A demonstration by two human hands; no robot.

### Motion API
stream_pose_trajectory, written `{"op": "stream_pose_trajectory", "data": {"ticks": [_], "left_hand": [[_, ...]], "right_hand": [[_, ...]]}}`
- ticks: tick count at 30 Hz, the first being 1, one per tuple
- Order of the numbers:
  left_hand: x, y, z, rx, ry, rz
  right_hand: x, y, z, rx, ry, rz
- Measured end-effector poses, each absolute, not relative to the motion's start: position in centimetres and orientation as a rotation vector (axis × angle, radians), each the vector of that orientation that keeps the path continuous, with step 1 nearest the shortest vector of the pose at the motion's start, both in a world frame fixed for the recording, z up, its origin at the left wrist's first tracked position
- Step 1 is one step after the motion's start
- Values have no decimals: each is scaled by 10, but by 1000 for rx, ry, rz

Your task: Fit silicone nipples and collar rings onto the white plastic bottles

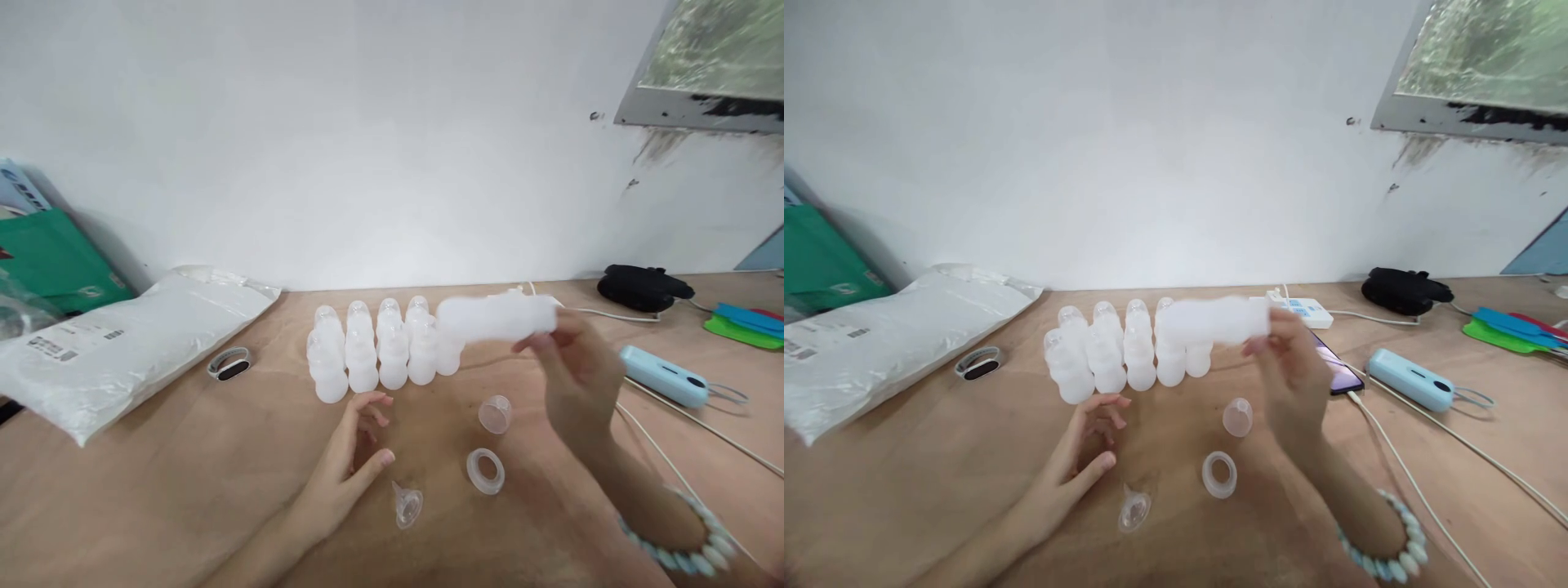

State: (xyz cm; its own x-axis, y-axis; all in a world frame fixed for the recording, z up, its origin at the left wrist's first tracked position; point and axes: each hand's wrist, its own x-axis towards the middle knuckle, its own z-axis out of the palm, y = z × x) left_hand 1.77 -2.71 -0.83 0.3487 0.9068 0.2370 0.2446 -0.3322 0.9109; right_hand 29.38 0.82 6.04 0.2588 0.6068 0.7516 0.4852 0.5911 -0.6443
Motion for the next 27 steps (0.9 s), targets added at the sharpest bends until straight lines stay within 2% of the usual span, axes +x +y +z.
{"op": "stream_pose_trajectory", "data": {"ticks": [6, 11, 15, 22, 27], "left_hand": [[14, -33, -14, 1849, 875, 1224], [14, -35, -13, 1801, 1053, 1328], [16, -31, -6, 1727, 1157, 1318], [20, -20, 2, 1923, 1299, 1006], [21, -18, 1, 1891, 1356, 976]], "right_hand": [[248, -41, 28, -987, -1902, 545], [243, -46, 26, -1200, -1815, 691], [237, -42, 28, -1181, -2002, 643], [264, -19, 37, -1194, -2285, 259], [281, -16, 51, -1392, -2531, 320]]}}
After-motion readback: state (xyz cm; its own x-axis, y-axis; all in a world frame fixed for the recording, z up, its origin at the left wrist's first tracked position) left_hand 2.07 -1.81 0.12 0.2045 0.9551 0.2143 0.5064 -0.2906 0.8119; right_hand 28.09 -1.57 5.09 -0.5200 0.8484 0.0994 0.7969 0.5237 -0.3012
